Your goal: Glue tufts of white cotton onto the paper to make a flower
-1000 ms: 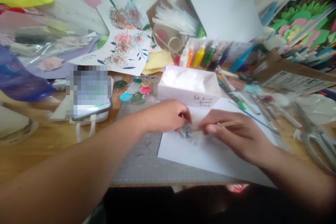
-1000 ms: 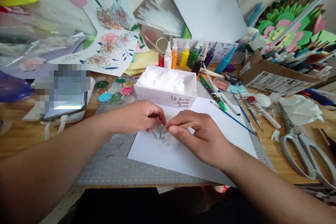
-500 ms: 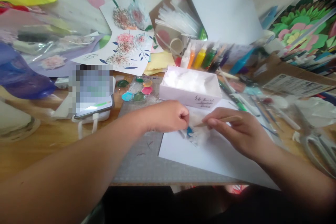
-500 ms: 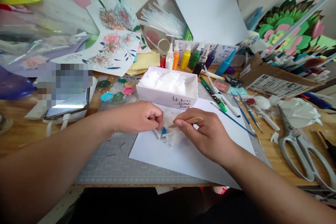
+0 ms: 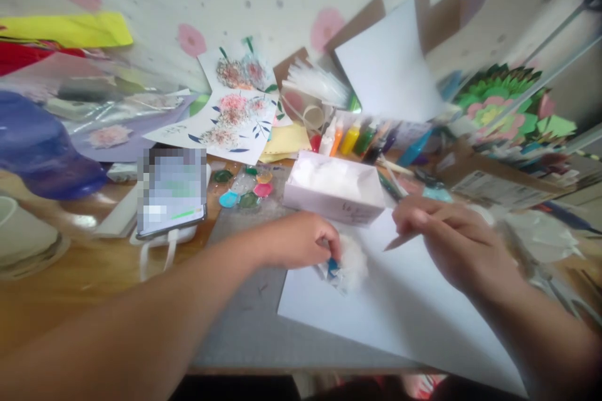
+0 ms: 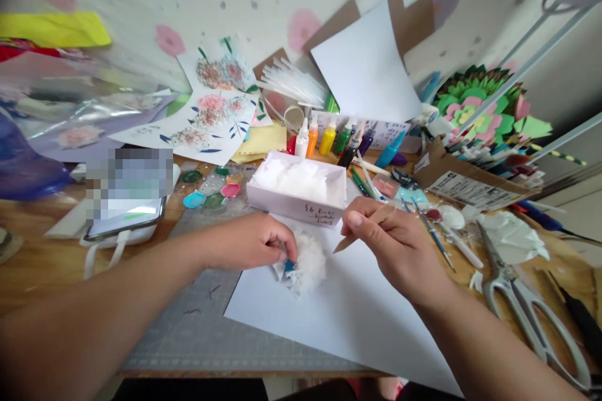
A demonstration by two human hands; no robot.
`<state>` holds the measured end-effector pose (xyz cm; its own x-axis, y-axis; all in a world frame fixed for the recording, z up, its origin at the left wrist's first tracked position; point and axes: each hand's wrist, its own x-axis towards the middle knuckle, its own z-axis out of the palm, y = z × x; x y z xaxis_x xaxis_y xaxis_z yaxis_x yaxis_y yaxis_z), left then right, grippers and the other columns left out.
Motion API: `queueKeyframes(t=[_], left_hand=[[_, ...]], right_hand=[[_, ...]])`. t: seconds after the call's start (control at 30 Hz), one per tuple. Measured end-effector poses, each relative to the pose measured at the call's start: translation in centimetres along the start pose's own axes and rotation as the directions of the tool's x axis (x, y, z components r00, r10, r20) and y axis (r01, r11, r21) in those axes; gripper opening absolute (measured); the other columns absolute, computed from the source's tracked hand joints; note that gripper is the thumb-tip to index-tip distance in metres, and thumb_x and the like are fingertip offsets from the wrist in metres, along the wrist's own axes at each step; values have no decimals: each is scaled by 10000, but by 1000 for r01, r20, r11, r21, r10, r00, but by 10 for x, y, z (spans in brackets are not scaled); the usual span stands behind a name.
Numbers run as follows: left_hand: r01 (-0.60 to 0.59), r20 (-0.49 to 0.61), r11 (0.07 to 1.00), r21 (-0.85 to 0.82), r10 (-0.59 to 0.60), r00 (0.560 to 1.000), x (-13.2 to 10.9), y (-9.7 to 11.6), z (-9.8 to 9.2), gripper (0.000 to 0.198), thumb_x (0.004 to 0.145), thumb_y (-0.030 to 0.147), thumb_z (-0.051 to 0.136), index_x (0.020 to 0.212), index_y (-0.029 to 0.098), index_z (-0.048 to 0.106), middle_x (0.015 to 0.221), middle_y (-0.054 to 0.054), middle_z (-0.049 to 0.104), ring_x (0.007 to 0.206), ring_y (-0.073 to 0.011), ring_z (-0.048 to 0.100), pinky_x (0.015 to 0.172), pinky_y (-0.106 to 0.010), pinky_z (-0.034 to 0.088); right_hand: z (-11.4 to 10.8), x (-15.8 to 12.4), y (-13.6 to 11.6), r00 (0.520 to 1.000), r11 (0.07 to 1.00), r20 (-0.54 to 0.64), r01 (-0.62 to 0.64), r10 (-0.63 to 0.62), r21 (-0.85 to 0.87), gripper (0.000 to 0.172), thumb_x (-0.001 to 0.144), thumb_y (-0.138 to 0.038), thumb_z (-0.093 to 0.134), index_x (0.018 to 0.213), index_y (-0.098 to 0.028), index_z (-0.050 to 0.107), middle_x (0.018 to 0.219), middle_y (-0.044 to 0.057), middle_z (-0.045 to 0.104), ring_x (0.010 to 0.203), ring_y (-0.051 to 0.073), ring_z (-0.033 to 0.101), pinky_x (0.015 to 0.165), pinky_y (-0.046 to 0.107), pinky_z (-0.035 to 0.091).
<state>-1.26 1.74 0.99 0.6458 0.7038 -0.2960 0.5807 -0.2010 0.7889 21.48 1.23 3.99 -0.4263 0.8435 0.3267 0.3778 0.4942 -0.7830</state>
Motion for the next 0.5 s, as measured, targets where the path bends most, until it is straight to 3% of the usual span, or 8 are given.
queueKeyframes(t=[0.07,0.17,0.3,0.4,0.5], left_hand=[[5,-12,1000,-19,-5,1000,-1,0,0,267,662,170,470,840,210,665,645,20,592,492,-83,457,429,-181,303],[-1,-22,999,-35,1,1000,-1,-1,1,269,666,175,465,839,218,667,641,22,589,492,-83,457,428,-180,298],[-9,-43,1000,-16,8,999,0,-6,3,259,678,210,473,843,221,671,656,19,596,525,-92,480,451,-182,314],[-19,-49,1000,-6,19,999,1,-8,4,261,679,211,470,843,234,671,681,23,608,540,-94,486,455,-181,322],[-38,-49,999,2,38,998,0,-8,4,277,677,193,458,848,240,670,715,26,622,544,-91,487,454,-180,320]], right_hand=[[-8,13,-4,1000,994,-9,18,-19,-107,288,854,-297,455,640,-195,619,734,28,610,730,159,564,691,281,445],[-11,37,-5,996,941,61,-35,59,-336,260,863,-327,413,776,-188,615,781,37,633,733,171,580,669,287,450],[-4,72,11,986,754,167,96,18,-650,213,814,-216,449,917,-184,633,899,57,622,819,183,582,733,290,434],[1,91,28,978,673,207,148,8,-725,257,736,-136,501,946,-181,640,935,80,590,813,188,574,730,283,422],[2,101,36,977,671,211,143,21,-728,185,691,-107,520,801,-162,659,872,80,584,767,182,564,689,270,413]])
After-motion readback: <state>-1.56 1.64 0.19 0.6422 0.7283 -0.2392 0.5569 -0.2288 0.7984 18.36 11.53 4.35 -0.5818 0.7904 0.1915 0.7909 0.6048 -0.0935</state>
